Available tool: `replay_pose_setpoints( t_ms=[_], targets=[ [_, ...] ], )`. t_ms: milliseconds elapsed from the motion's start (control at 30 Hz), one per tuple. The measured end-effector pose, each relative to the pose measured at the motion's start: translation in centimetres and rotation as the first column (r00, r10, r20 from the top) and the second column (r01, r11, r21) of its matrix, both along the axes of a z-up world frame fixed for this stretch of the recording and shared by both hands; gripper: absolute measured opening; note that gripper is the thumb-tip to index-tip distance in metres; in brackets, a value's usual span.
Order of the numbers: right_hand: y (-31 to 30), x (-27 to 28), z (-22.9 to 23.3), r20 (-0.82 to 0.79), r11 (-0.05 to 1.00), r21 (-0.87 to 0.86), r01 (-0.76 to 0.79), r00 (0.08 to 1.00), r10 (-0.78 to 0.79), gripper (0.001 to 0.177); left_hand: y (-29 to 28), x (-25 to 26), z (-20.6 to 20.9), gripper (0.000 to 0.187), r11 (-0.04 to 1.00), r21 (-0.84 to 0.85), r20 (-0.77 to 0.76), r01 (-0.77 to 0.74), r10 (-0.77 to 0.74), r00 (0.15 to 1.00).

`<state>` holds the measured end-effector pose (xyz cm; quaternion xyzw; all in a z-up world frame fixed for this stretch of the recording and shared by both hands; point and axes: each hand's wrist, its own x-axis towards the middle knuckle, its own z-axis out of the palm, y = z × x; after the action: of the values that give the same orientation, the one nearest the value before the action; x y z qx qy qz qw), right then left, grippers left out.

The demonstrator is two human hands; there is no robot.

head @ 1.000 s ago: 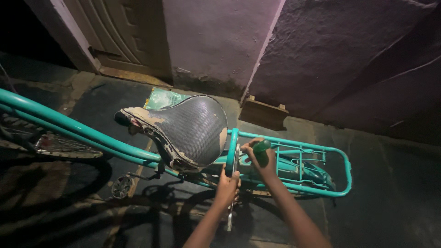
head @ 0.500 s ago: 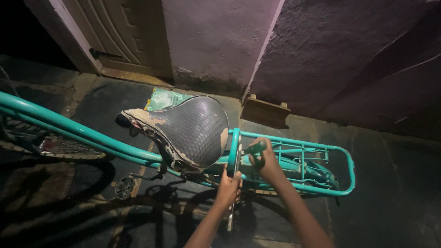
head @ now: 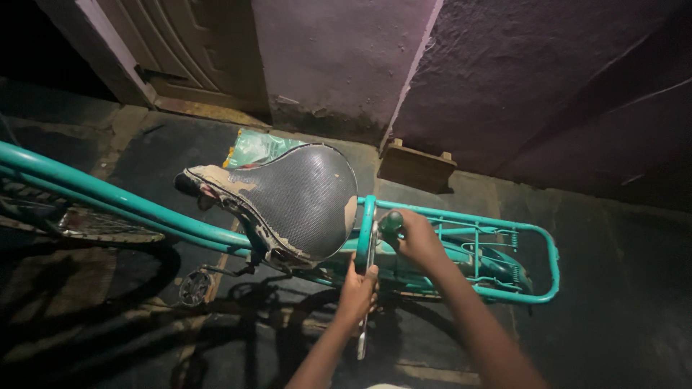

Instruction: The person uses a wrench and a screwdriver to tighten bolts on the rear rack of a teal bicycle. The person holds the wrench in the left hand and the screwdriver in the right hand, working on the attachment points near the seat.

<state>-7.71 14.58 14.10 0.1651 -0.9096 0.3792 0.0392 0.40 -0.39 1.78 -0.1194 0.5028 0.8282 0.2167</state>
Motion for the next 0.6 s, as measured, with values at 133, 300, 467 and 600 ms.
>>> replay_pose_setpoints(
  t_ms=[133,300,467,600],
  targets=[
    [-0.2,-0.5,-0.4,-0.069,0.999,0.031,-0.011,0.998,0.013,0.025,-0.1,0.3,1.3,0.066,1.0,-0.009,0.001,-0.014,0.014,1.0],
    [-0.4,-0.7,-1.4,-0.144,0.998,0.03,0.059,0.988,-0.054,0.049,0.1,0.1,1.4,0.068,0.986,-0.165,0.066,0.007,0.004,0.998],
    [-1.0,0.8,-0.8,-0.134,0.977,0.098,0.187,0.976,-0.174,0.05,0.5,0.3,-0.2,0.063,0.997,0.026,-0.031,-0.07,0.071,0.997],
    [-1.9,2.4,-0.7,-0.165,0.973,0.079,0.215,0.966,-0.2,0.041,0.8,0.0,-2.3,0.066,0.998,-0.003,-0.003,-0.06,0.06,0.998]
  ],
)
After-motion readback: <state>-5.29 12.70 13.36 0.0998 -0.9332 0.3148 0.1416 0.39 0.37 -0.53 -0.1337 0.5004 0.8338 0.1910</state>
